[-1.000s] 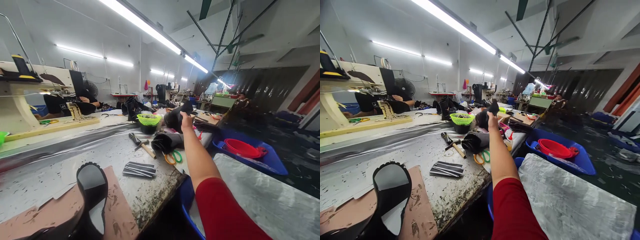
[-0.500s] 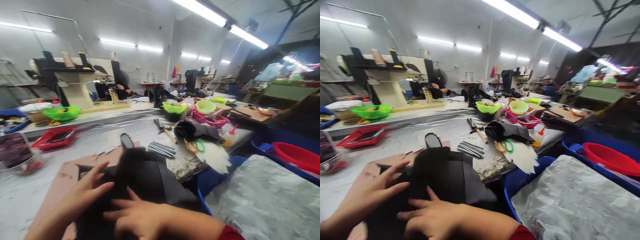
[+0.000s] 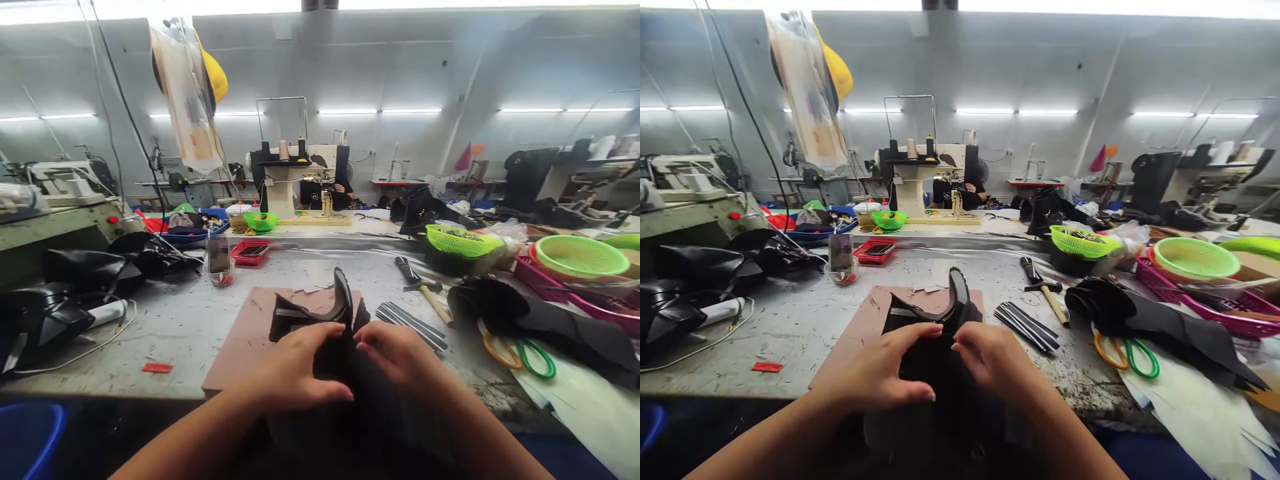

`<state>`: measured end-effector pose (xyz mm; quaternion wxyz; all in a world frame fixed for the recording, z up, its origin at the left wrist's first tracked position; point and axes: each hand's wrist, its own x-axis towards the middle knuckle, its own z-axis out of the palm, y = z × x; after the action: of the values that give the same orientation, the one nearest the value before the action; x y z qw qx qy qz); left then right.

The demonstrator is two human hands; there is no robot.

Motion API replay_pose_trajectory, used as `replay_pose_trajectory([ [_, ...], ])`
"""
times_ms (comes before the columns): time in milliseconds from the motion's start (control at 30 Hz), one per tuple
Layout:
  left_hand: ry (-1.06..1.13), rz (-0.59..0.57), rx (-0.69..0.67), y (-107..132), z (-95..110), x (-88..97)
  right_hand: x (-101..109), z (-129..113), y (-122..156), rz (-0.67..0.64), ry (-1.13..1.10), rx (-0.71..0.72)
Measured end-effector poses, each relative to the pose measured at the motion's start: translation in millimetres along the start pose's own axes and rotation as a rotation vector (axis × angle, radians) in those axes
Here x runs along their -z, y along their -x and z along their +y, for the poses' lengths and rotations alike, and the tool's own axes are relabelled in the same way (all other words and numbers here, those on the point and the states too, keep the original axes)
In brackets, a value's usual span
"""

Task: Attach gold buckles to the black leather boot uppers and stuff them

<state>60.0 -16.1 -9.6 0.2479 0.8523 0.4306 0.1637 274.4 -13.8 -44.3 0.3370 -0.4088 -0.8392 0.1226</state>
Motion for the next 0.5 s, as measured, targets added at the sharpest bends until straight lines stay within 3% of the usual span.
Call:
replay_pose_trajectory([
  [67,-0.046,0.068,0.017,-5,7,-1.9,4,-12,-5,0.031,0.06,0.056],
  [133,-0.155,0.078,0.0,-15,4,-9.4,4,-7,-9,0.065,0.049,0.033],
  [267,-0.271,0.007,-0.062,-25,-12,-28.8,-10,38,-6,0.146,-0.13,-0.186],
  [367,-0.251,0.0,-0.165,-16,-20,-35.5,-20,64,5,-0.008,-0.282,-0.35],
  [433,-0.233,-0.013,-0.207,-7,-20,-34.6,-24,67,13,-0.174,-0.35,-0.385],
  [500,-0.212,-0.048,-0.221,0,-19,-30.7,-24,64,16,-0.201,-0.339,-0.383],
])
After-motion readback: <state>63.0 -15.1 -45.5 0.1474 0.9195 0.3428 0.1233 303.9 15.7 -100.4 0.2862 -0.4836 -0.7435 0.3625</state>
